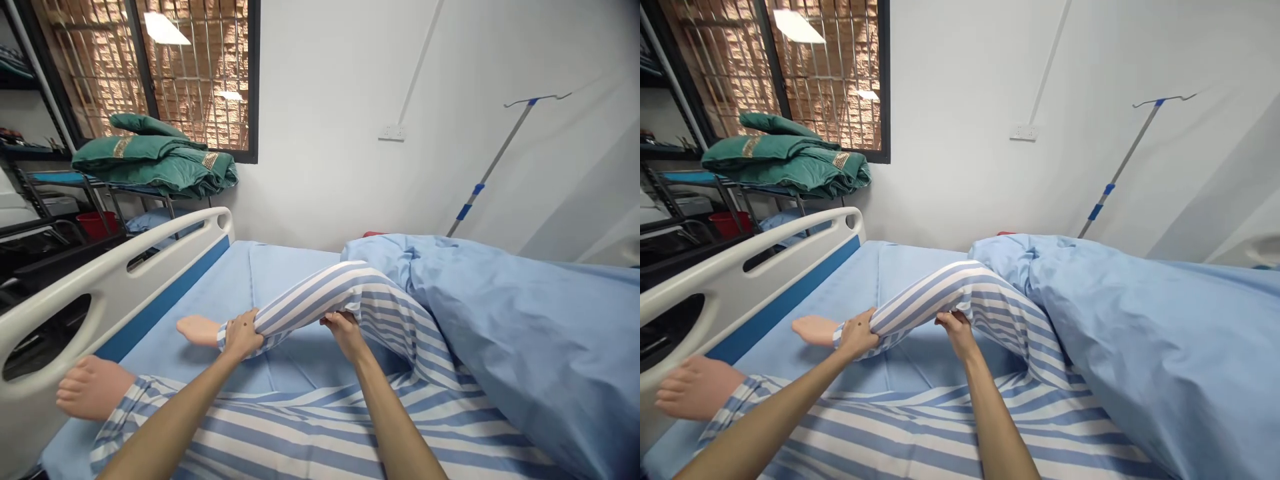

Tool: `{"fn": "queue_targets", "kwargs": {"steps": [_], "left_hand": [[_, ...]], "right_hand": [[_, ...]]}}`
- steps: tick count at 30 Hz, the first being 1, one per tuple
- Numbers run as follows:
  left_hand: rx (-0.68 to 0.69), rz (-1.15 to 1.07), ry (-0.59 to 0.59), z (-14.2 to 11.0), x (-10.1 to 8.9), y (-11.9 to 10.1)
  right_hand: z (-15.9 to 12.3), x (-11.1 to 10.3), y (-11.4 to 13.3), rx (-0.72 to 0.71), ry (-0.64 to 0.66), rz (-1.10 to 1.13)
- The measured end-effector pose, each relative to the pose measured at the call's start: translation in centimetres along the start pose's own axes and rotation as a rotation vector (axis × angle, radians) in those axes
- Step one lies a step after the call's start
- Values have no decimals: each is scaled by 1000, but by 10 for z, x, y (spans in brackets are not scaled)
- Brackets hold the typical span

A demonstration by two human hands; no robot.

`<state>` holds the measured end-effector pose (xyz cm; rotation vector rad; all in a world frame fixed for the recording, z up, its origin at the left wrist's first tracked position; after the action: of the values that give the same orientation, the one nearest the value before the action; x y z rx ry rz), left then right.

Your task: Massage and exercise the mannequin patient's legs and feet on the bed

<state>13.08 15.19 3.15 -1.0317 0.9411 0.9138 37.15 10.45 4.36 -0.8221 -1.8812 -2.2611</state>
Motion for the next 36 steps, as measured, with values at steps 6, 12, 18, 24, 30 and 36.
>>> {"fn": "queue_targets", "kwargs": {"steps": [6,12,18,24,30,36], "left_hand": [[107,256,-37,10,-75,36],[264,410,-57,21,-136,37],[339,509,-64,26,-153,20],[276,472,-86,19,-138,22],[100,259,-95,14,-89,5],[12,84,-131,11,-36,-29]], "right_hand": [[-21,31,-28,161,136,4],[-43,54,-70,471,226,138],[-43,56,-71,494,210,223],[-33,55,-37,368,179,274],[-22,43,8,146,70,376],[-16,24,38,-32,23,243]]}}
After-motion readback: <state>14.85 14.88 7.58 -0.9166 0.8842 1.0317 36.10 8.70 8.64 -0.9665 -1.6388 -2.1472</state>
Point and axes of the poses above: each hand's wrist, its own z-axis towards the middle knuckle, its own x-axis out of the palm, y = z × x, the point moved 5 cm from there along z, towards the middle knuckle, and after that the axes turned 7 degrees about -y, right-handed, at the moved point
